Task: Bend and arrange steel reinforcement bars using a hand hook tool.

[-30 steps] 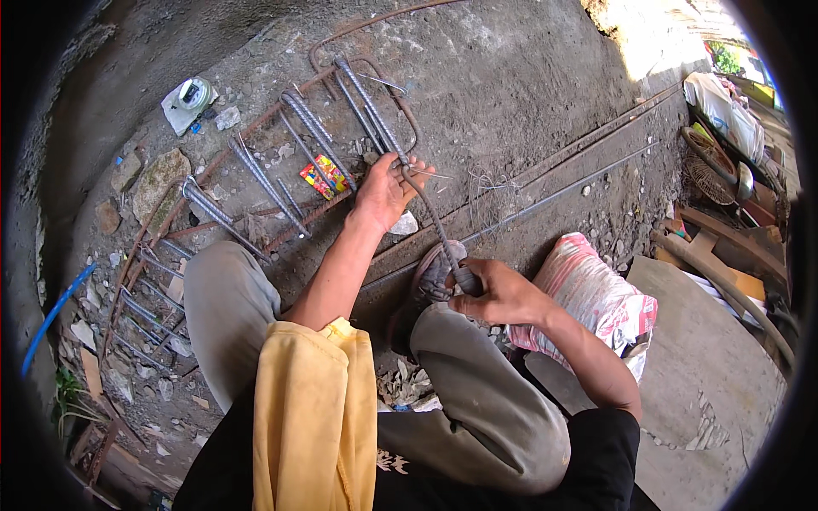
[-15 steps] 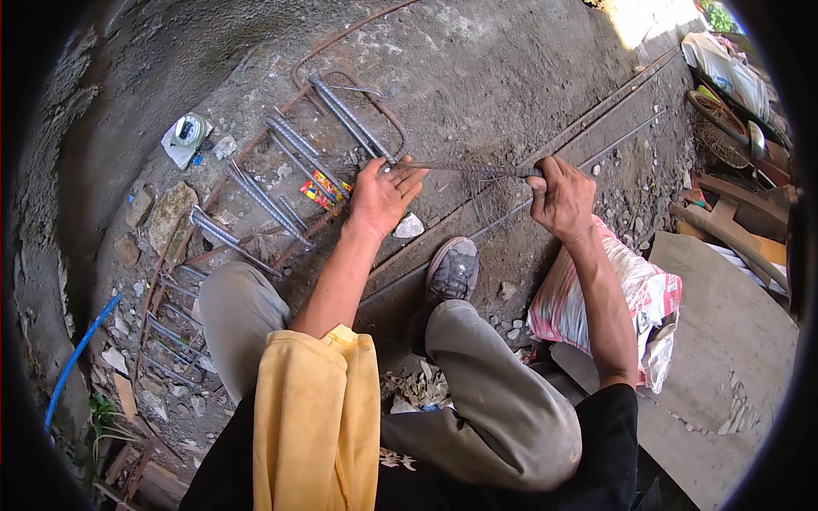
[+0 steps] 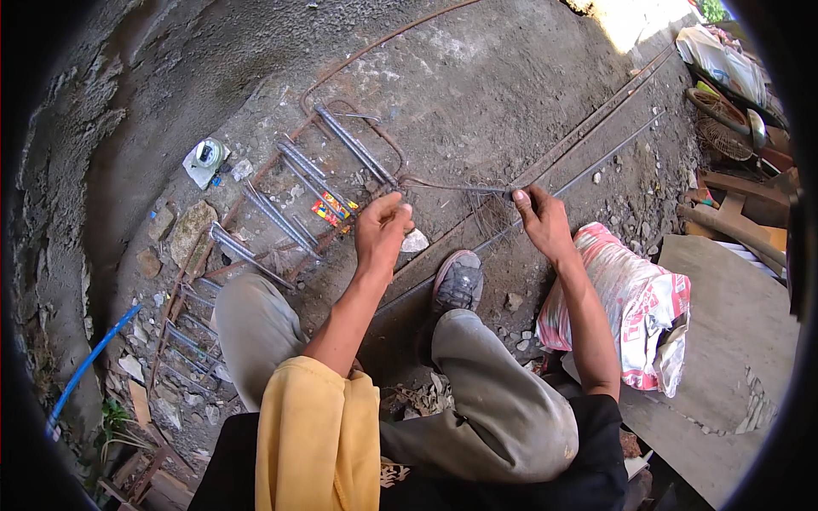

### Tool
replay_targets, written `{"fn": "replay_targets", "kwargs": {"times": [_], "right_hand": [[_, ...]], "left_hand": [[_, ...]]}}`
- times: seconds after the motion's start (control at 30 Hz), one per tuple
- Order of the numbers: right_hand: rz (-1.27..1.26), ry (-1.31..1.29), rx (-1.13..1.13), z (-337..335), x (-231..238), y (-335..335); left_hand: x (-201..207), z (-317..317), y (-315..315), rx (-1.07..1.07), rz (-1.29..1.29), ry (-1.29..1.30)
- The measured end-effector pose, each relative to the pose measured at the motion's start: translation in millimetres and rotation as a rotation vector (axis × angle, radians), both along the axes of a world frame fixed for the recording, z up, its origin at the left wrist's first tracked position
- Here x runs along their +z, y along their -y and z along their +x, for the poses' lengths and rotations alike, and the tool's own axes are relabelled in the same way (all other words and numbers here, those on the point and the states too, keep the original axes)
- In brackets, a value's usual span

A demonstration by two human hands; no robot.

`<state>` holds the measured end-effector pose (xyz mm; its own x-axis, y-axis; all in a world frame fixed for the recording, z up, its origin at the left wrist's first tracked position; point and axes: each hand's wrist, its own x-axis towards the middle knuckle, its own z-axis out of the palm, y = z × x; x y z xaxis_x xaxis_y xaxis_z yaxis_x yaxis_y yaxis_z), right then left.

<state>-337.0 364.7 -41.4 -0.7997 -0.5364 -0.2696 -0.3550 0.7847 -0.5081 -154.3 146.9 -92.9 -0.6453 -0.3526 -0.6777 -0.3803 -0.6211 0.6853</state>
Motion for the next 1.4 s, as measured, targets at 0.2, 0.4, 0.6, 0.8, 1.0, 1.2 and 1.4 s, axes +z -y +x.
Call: {"fn": "replay_targets", "kwargs": {"times": [0.2, 0.4, 0.6, 0.8, 1.0, 1.2, 1.4], "right_hand": [[0.071, -0.216, 0.059, -9, -35, 1], [0.151, 0.049, -0.078, 15, -34, 0], [0.210, 0.038, -0.079, 27, 4, 12], [0.256, -0.020, -0.130, 52, 11, 15], [0.167, 0.078, -0.113, 39, -9, 6], [-0.002, 0.030, -0.126, 45, -36, -3], [-0.262, 0.456, -0.364, 55, -62, -37]], "left_hand": [[4, -17, 17, -0.283, -1.258, -0.061], [-21, -31, 19, -0.305, -1.211, -0.003], [-12, -39, 11, -0.304, -1.204, 0.301], [-26, -45, 9, -0.275, -1.199, 0.379], [-24, -45, 9, -0.269, -1.216, 0.346], [-29, -36, 18, -0.334, -1.178, 0.293], [79, 61, 62, -0.232, -1.201, -0.056]]}}
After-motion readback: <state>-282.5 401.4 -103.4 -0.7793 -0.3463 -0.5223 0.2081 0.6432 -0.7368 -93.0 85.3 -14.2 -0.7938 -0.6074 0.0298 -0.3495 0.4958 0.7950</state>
